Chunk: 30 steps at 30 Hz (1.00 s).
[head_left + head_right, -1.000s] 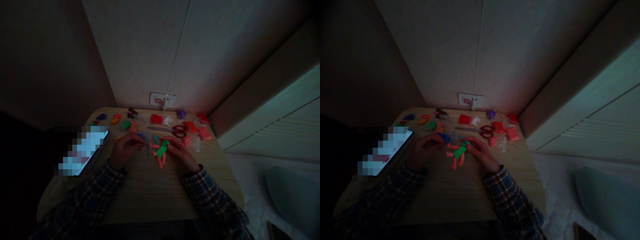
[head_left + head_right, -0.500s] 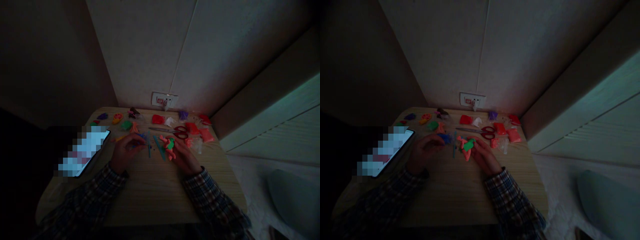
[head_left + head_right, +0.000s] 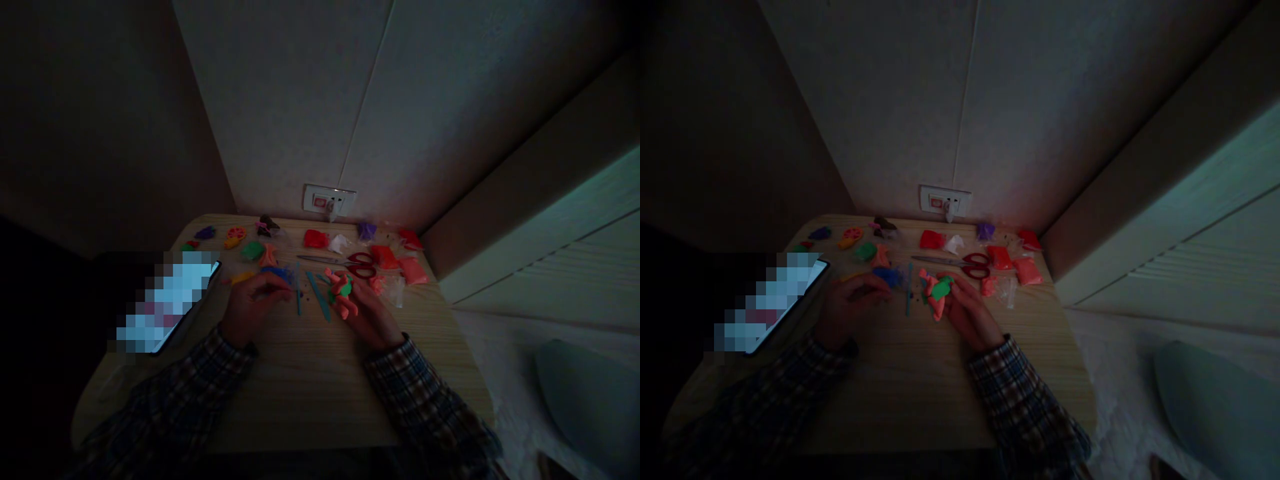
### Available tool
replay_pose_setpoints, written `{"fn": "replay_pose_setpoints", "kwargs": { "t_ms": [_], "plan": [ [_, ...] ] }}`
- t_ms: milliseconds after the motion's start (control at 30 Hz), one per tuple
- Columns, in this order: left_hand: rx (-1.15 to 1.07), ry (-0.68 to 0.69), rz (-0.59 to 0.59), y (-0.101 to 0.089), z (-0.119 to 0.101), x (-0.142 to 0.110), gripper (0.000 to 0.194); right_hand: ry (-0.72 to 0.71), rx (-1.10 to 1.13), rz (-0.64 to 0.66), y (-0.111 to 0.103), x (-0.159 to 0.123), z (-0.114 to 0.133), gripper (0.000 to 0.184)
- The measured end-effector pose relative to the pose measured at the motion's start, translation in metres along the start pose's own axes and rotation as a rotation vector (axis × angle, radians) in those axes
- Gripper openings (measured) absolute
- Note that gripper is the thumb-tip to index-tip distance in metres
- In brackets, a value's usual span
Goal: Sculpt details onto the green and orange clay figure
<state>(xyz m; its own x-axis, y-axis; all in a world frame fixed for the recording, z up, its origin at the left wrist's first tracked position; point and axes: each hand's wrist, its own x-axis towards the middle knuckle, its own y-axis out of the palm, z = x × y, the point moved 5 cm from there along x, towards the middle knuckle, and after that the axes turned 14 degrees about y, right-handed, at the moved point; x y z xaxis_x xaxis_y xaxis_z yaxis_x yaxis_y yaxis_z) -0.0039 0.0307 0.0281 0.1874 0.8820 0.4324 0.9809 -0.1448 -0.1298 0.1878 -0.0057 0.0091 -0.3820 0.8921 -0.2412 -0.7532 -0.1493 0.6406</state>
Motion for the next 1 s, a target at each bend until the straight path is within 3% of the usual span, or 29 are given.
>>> {"fn": "replay_pose_setpoints", "kwargs": {
  "t_ms": [200,567,767,1000],
  "plan": [
    [0.008,0.014,0.012,0.000,-0.003,0.000,0.010,0.003,-0.001,-0.061,-0.003,-0.002,-0.001,0.032],
    [-0.165,0.006,0.012,0.011,-0.011,-0.008,0.021,0.069,-0.007,0.072,0.007,-0.001,-0.017,0.027],
    [-0.142,0.043,0.001,0.010,-0.020,-0.007,0.013,0.102,-0.048,0.078,0.009,-0.003,-0.021,0.031],
    [-0.272,-0.141,-0.007,0.017,-0.009,-0.011,0.014,0.112,-0.047,0.033,0.007,-0.003,-0.020,0.032]
  ]
}}
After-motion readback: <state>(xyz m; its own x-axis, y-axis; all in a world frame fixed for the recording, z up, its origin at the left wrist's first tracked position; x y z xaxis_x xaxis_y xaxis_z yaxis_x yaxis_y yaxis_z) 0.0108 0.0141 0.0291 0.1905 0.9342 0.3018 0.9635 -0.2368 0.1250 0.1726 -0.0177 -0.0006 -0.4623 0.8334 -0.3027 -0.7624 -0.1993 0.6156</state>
